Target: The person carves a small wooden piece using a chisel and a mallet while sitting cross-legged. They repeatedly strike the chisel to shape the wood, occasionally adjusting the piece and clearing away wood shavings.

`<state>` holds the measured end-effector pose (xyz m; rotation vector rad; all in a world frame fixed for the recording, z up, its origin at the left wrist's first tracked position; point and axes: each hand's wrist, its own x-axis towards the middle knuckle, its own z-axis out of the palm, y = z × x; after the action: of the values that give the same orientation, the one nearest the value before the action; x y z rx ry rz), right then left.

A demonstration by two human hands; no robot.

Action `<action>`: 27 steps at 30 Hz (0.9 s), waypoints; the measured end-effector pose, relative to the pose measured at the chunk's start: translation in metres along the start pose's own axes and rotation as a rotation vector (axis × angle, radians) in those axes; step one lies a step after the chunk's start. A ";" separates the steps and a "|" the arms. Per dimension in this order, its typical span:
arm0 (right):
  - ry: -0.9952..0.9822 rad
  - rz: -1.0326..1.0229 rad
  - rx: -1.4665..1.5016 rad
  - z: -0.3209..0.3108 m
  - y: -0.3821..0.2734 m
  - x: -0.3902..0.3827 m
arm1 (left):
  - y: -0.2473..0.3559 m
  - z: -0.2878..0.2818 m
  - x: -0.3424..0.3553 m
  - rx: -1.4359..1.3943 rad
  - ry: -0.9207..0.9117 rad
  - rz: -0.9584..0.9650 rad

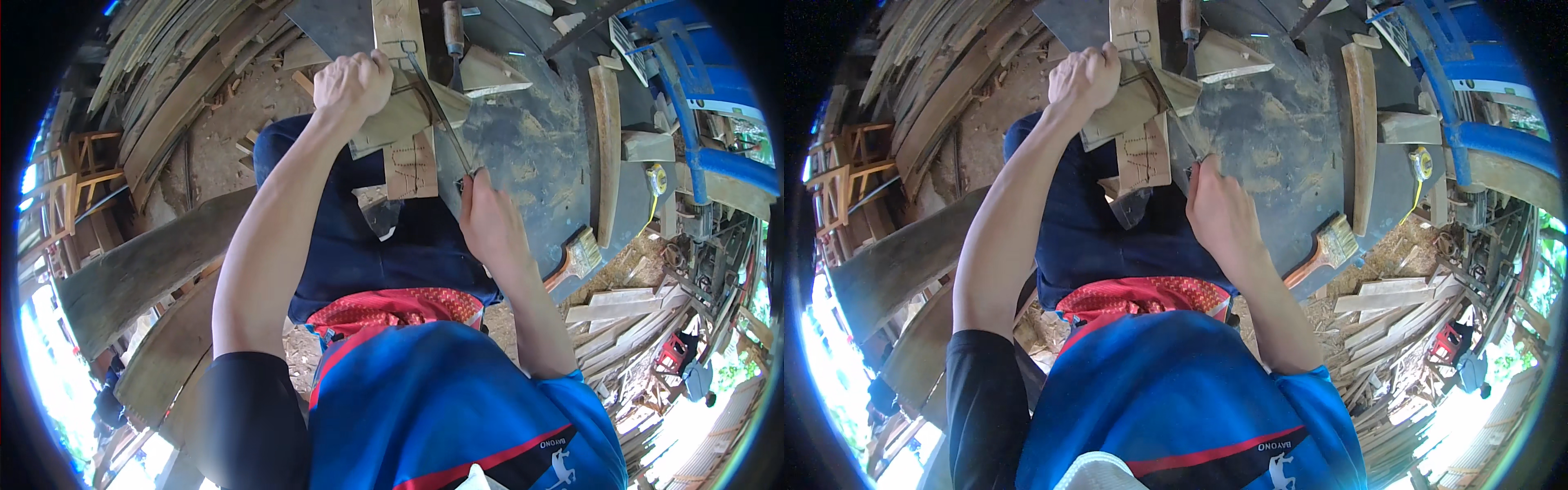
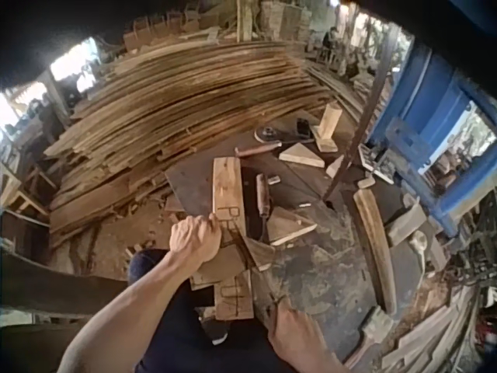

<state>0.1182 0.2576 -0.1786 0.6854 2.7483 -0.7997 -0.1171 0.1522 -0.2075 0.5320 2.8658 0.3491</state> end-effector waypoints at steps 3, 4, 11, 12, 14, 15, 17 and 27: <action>0.058 -0.069 0.015 0.004 -0.007 0.029 | 0.005 -0.009 -0.003 -0.003 0.003 0.041; 0.087 -0.117 0.027 0.007 -0.010 0.037 | 0.006 -0.010 -0.004 -0.012 -0.009 0.017; 0.024 0.015 0.025 0.000 -0.009 0.003 | -0.001 -0.003 0.001 0.032 0.030 0.001; 0.070 -0.025 0.027 0.007 -0.012 0.023 | 0.002 -0.001 0.002 0.058 0.030 0.032; 0.084 -0.062 0.025 0.010 -0.011 0.029 | 0.002 -0.006 0.002 -0.017 -0.034 -0.060; 0.059 -0.044 0.028 0.010 -0.011 0.021 | 0.003 -0.005 0.000 -0.007 -0.020 -0.044; 0.009 0.010 0.016 0.005 -0.011 0.010 | 0.004 0.003 0.000 0.004 0.085 -0.015; -0.001 0.036 -0.053 0.002 0.008 -0.019 | 0.005 -0.002 0.000 -0.092 0.016 -0.060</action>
<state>0.1385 0.2557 -0.1781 0.7211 2.7376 -0.7163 -0.1164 0.1562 -0.2040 0.4281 2.8571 0.4745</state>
